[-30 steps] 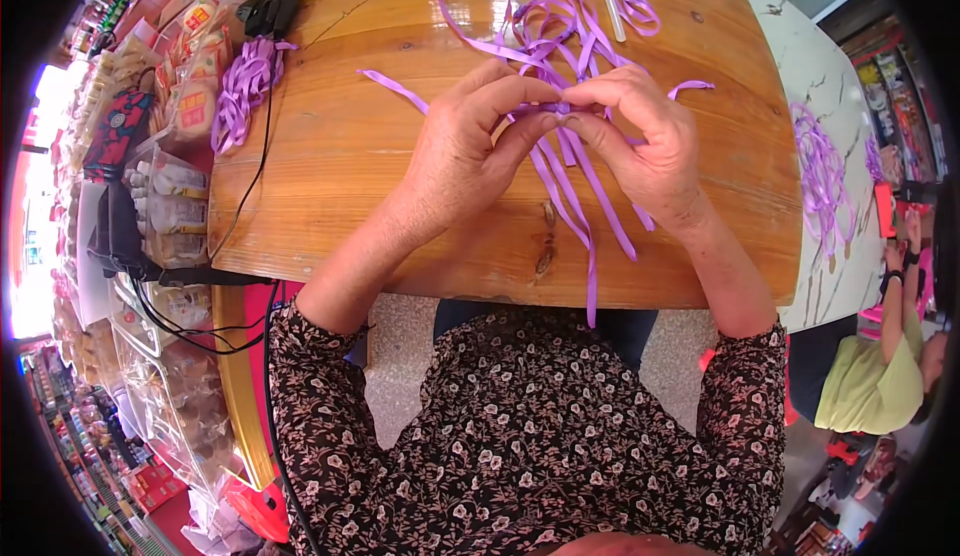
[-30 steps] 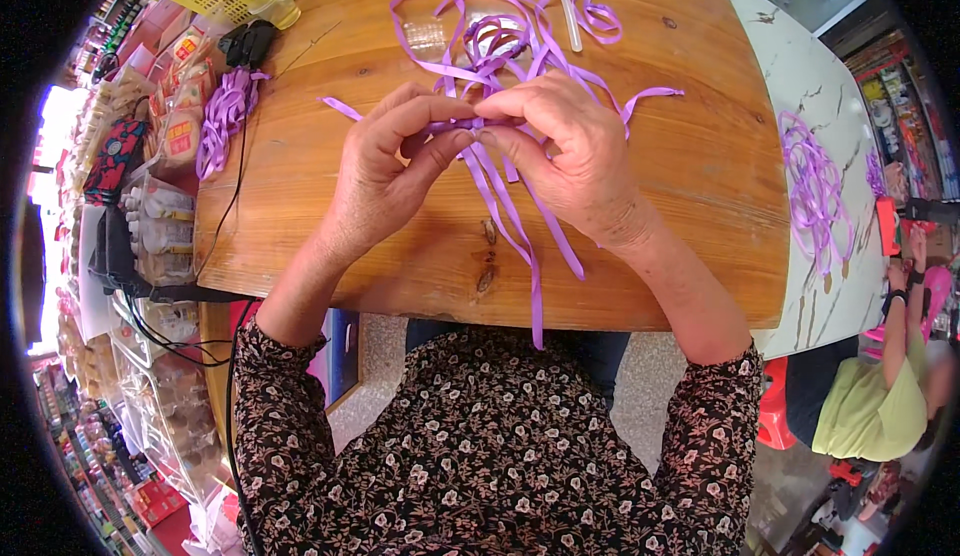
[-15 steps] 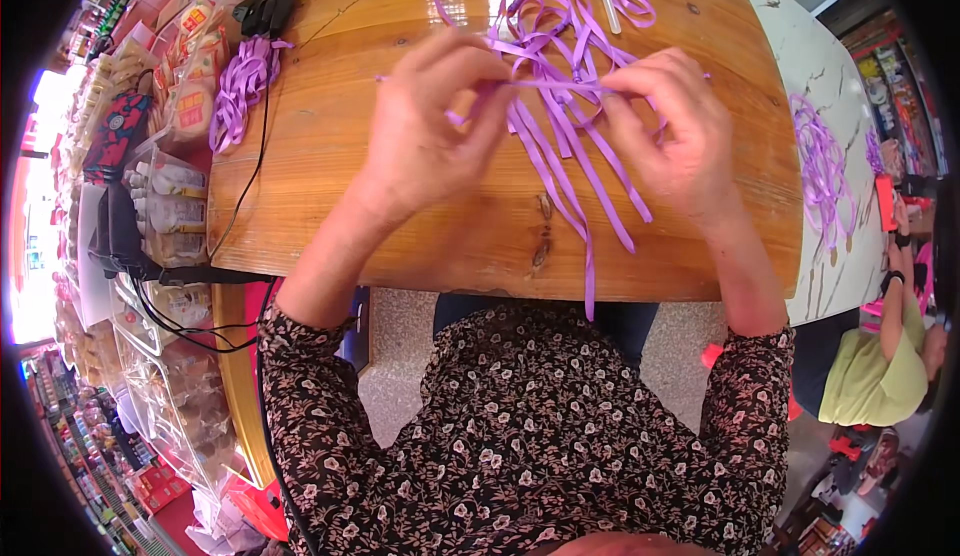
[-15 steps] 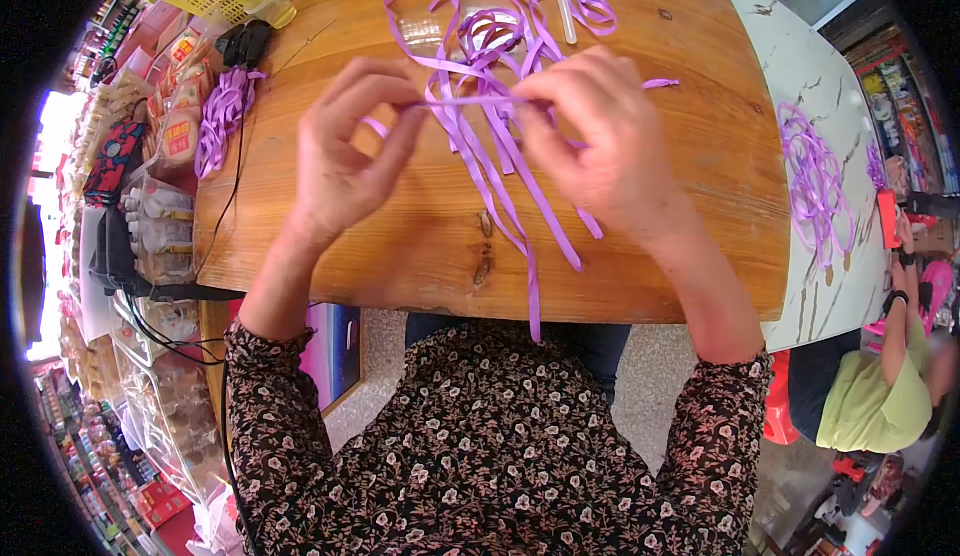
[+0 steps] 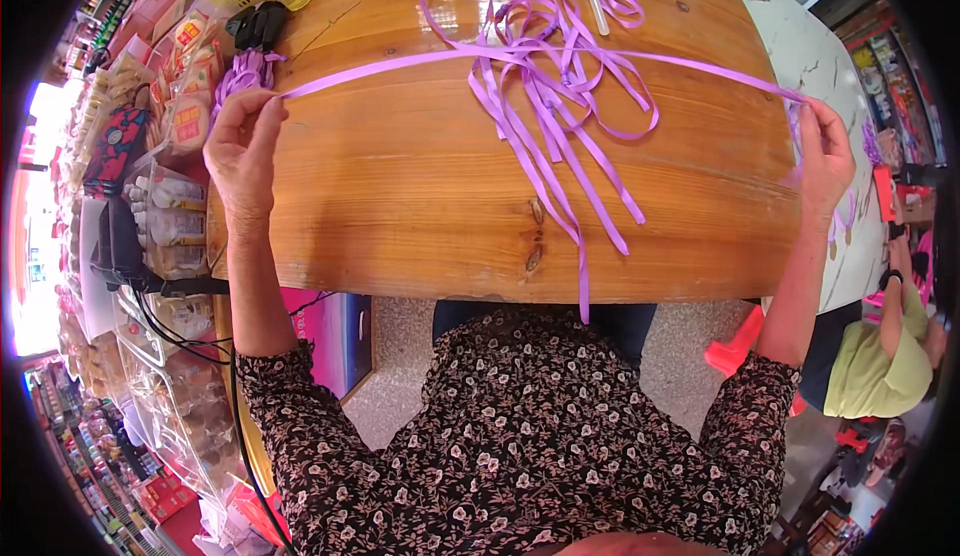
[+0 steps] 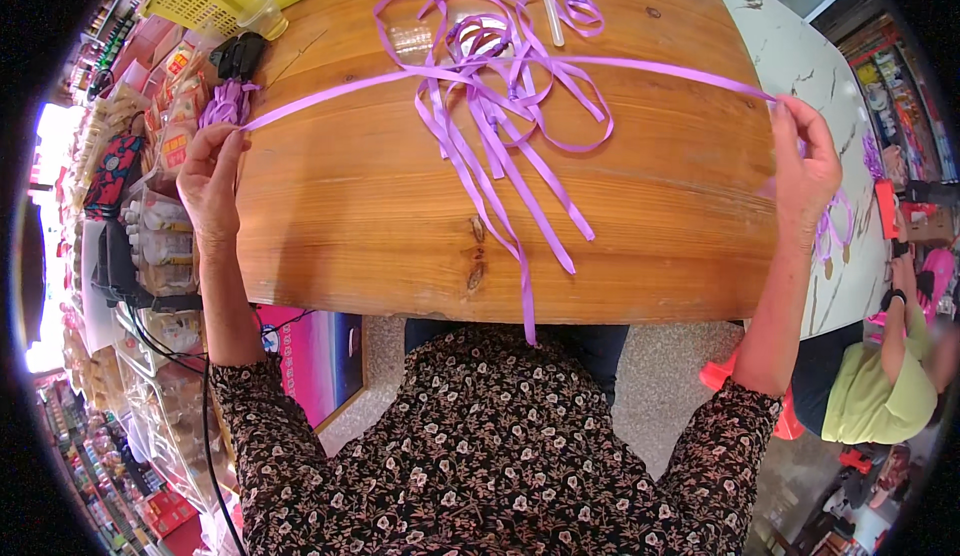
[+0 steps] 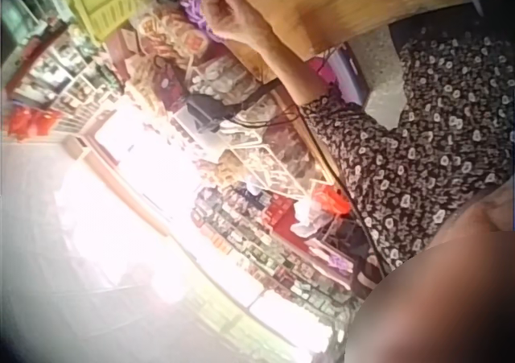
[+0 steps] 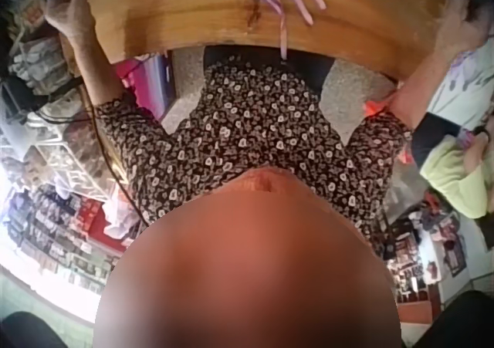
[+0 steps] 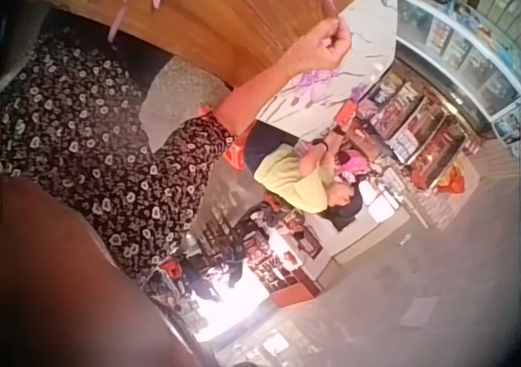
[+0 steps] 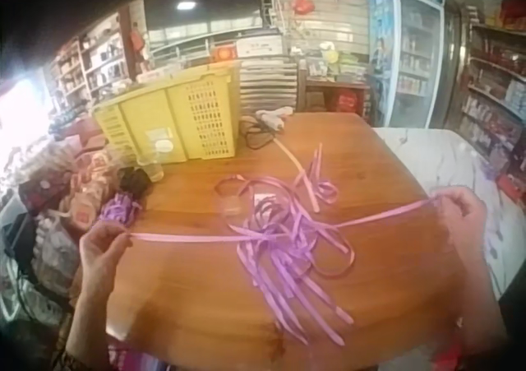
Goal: The recorder is braiding and knotting several thin purple ribbons on a wooden surface.
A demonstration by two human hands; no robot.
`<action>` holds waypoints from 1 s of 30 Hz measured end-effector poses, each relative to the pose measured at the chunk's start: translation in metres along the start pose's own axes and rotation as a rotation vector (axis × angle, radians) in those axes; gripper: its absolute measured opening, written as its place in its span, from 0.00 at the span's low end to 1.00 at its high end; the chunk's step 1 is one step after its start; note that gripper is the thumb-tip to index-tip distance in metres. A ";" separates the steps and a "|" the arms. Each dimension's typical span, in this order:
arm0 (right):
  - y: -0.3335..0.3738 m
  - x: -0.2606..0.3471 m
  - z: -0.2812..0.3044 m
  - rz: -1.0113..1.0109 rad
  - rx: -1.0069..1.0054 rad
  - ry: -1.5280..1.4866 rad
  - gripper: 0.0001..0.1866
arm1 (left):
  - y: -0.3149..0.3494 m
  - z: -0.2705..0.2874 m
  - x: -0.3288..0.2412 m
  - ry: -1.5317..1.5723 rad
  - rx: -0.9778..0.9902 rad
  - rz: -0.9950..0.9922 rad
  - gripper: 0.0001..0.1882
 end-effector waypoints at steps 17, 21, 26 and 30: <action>0.002 -0.032 -0.006 -0.254 -0.115 -1.417 0.14 | -0.004 -0.005 0.075 1.417 -0.327 0.088 0.12; 0.000 -0.035 0.003 -0.223 -0.118 -1.572 0.12 | -0.020 -0.033 0.045 1.676 0.030 -0.139 0.11; -0.011 -0.026 0.011 0.086 0.203 -1.979 0.10 | -0.016 -0.075 0.004 1.162 -0.024 0.095 0.10; -0.006 0.003 -0.018 -0.051 0.155 -1.749 0.11 | -0.004 -0.109 -0.032 0.902 0.034 0.089 0.08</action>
Point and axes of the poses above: each hand's wrist, its own y-axis away from the middle knuckle, its own z-axis out of the back of the hand, x = y × z, the point moved 8 cm from there along -y, towards the middle knuckle, and after that the axes turned 12 degrees about x, right-handed, at the moved point
